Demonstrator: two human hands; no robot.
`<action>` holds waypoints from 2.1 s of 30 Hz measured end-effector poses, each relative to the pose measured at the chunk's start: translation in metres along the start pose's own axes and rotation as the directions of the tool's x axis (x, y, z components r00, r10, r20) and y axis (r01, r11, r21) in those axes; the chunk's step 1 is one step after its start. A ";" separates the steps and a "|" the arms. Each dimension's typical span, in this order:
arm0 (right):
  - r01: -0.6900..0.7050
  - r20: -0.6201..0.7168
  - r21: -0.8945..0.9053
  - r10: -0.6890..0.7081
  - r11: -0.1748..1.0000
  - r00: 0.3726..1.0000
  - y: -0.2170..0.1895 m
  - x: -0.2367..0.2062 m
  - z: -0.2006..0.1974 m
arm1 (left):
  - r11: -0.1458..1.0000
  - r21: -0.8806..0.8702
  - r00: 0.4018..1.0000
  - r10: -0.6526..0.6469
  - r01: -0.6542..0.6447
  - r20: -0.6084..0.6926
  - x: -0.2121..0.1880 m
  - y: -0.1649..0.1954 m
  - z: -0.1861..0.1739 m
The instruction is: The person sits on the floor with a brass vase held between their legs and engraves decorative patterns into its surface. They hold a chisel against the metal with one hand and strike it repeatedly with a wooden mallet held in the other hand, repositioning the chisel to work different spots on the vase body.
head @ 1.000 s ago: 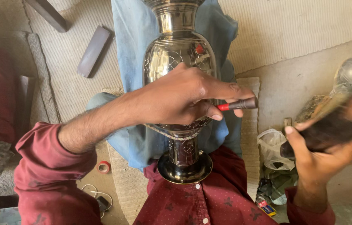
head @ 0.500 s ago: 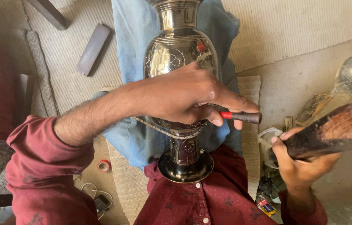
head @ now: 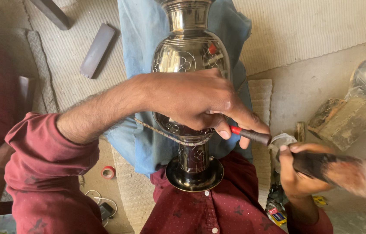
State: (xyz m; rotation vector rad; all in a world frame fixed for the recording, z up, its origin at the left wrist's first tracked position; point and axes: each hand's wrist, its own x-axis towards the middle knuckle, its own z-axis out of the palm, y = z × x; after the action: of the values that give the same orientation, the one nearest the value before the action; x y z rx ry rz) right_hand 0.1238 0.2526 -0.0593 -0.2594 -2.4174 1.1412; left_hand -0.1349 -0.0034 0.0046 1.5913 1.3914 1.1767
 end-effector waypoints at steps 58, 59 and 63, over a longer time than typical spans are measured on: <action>0.516 0.940 -0.209 0.024 0.831 0.341 -0.096 0.271 0.015 | 0.951 -0.213 0.145 -0.249 0.223 -0.958 -0.035 0.037 0.105; 0.569 0.944 -0.236 0.047 0.788 0.327 -0.096 0.273 0.015 | 0.954 -0.215 0.128 -0.245 0.208 -0.961 -0.034 0.036 0.108; 0.733 0.942 -0.334 0.182 0.593 0.282 -0.108 0.276 0.019 | 0.953 -0.260 0.060 -0.272 0.154 -0.961 -0.033 0.032 0.115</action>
State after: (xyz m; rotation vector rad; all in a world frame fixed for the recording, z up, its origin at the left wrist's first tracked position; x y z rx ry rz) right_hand -0.1257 0.2682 0.1009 0.9872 -3.5995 -0.2384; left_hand -0.0162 -0.0349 -0.0109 0.1525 2.2061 2.2593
